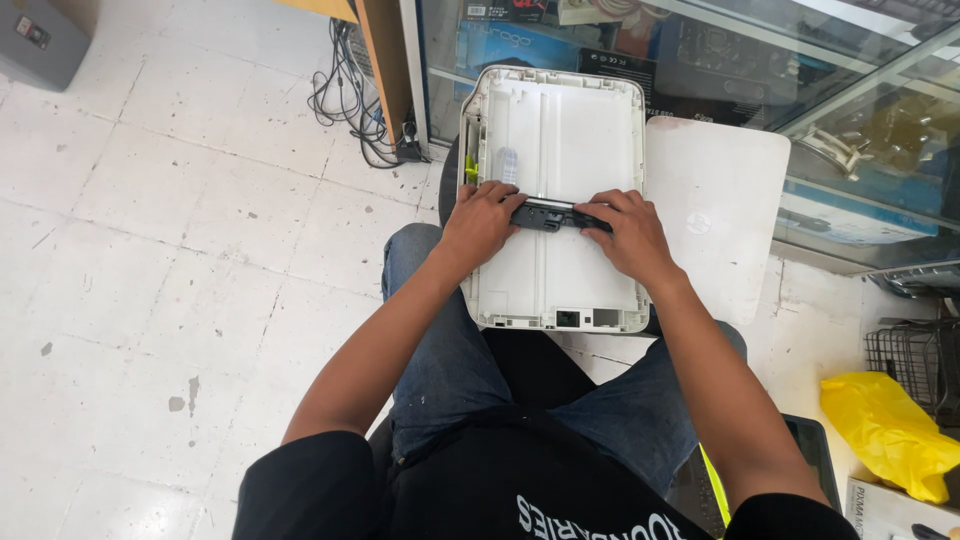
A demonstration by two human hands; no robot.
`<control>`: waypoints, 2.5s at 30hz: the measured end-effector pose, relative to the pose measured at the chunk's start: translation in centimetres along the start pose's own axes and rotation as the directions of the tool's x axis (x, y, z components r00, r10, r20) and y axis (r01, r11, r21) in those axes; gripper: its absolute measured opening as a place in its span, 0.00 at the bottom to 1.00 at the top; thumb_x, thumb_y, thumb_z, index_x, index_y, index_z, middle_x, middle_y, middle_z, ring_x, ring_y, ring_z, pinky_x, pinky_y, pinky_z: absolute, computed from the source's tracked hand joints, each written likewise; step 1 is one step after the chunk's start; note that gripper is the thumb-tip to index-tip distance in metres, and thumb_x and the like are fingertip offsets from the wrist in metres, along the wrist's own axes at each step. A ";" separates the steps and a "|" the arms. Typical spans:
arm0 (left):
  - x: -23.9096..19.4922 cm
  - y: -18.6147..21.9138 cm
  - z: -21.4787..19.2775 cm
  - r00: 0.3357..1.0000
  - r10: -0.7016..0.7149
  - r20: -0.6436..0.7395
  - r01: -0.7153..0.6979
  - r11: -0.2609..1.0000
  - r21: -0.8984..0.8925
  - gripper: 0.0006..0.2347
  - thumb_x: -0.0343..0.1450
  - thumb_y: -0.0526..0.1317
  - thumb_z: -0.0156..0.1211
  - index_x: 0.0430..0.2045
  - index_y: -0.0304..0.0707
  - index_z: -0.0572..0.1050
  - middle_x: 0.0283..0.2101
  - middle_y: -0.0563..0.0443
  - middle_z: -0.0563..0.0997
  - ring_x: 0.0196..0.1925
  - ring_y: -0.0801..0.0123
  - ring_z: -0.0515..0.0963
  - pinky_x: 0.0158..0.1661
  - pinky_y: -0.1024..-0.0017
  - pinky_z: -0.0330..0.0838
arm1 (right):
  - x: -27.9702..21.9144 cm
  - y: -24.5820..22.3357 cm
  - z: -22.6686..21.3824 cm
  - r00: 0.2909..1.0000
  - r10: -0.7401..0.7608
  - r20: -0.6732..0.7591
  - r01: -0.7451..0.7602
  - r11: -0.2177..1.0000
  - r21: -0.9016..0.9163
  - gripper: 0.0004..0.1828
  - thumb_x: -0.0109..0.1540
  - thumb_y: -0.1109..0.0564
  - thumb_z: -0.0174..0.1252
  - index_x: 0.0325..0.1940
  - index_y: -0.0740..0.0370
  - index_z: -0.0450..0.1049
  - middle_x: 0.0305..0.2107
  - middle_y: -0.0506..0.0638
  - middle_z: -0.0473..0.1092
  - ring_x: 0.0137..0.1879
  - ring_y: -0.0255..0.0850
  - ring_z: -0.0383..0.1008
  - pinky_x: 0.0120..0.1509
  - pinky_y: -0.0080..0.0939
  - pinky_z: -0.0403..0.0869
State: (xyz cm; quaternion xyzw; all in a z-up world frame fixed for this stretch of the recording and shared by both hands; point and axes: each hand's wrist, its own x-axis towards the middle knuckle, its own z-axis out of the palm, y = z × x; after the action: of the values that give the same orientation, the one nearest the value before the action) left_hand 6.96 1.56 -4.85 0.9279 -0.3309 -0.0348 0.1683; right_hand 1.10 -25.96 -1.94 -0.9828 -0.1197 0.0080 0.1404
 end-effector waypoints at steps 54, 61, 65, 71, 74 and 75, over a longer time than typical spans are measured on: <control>-3.7 0.6 -1.7 0.998 -0.055 0.026 0.053 0.997 0.048 0.21 0.65 0.43 0.75 0.53 0.43 0.79 0.51 0.44 0.82 0.64 0.55 0.74 0.67 0.52 0.58 | -1.5 -2.2 -1.3 0.990 -0.009 0.142 0.001 0.998 0.059 0.15 0.64 0.50 0.64 0.55 0.44 0.81 0.54 0.44 0.75 0.61 0.46 0.71 0.65 0.52 0.68; -3.1 0.0 0.0 0.998 -0.067 -0.002 0.067 0.997 0.024 0.21 0.64 0.46 0.75 0.50 0.43 0.80 0.49 0.44 0.82 0.63 0.53 0.74 0.66 0.51 0.59 | -2.2 -1.6 0.9 0.998 -0.023 0.067 0.022 1.000 0.020 0.14 0.66 0.51 0.62 0.56 0.43 0.80 0.55 0.40 0.73 0.62 0.43 0.70 0.66 0.52 0.67; -3.0 0.1 -0.2 0.997 -0.079 0.002 0.079 0.996 0.047 0.21 0.63 0.45 0.76 0.49 0.44 0.80 0.49 0.44 0.82 0.62 0.54 0.75 0.66 0.51 0.60 | -2.6 -1.8 0.9 0.999 -0.048 0.026 0.048 0.999 0.003 0.14 0.67 0.51 0.61 0.58 0.43 0.78 0.54 0.40 0.73 0.60 0.42 0.70 0.65 0.51 0.68; -3.3 0.8 -1.3 0.998 -0.057 -0.025 0.057 0.998 0.015 0.22 0.63 0.45 0.77 0.50 0.43 0.80 0.51 0.44 0.81 0.63 0.54 0.74 0.65 0.51 0.61 | -2.7 -1.7 1.0 0.999 -0.047 -0.005 0.047 0.999 0.013 0.19 0.67 0.50 0.61 0.63 0.47 0.75 0.54 0.43 0.74 0.60 0.43 0.70 0.66 0.53 0.66; -3.4 1.7 -0.7 0.994 0.030 -0.104 -0.033 0.999 -0.026 0.23 0.64 0.46 0.75 0.53 0.43 0.79 0.55 0.45 0.79 0.63 0.54 0.73 0.64 0.51 0.61 | -2.6 -2.1 1.0 0.998 -0.052 -0.020 0.052 0.999 0.006 0.19 0.67 0.52 0.62 0.63 0.49 0.75 0.54 0.44 0.74 0.61 0.44 0.69 0.67 0.55 0.65; -3.3 2.0 -0.3 0.986 0.089 -0.141 -0.094 0.995 -0.030 0.23 0.66 0.47 0.73 0.54 0.43 0.78 0.57 0.46 0.78 0.64 0.55 0.73 0.64 0.52 0.62 | -2.7 -2.1 1.2 0.998 -0.055 -0.028 0.055 0.998 -0.011 0.19 0.67 0.52 0.62 0.63 0.49 0.75 0.54 0.43 0.73 0.62 0.43 0.69 0.67 0.55 0.65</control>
State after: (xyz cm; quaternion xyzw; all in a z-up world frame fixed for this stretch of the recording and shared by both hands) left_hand 3.21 2.24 -4.04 0.9086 -0.3598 0.0318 0.2096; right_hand -2.04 -24.29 -2.55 -0.9799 -0.1446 -0.0103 0.1373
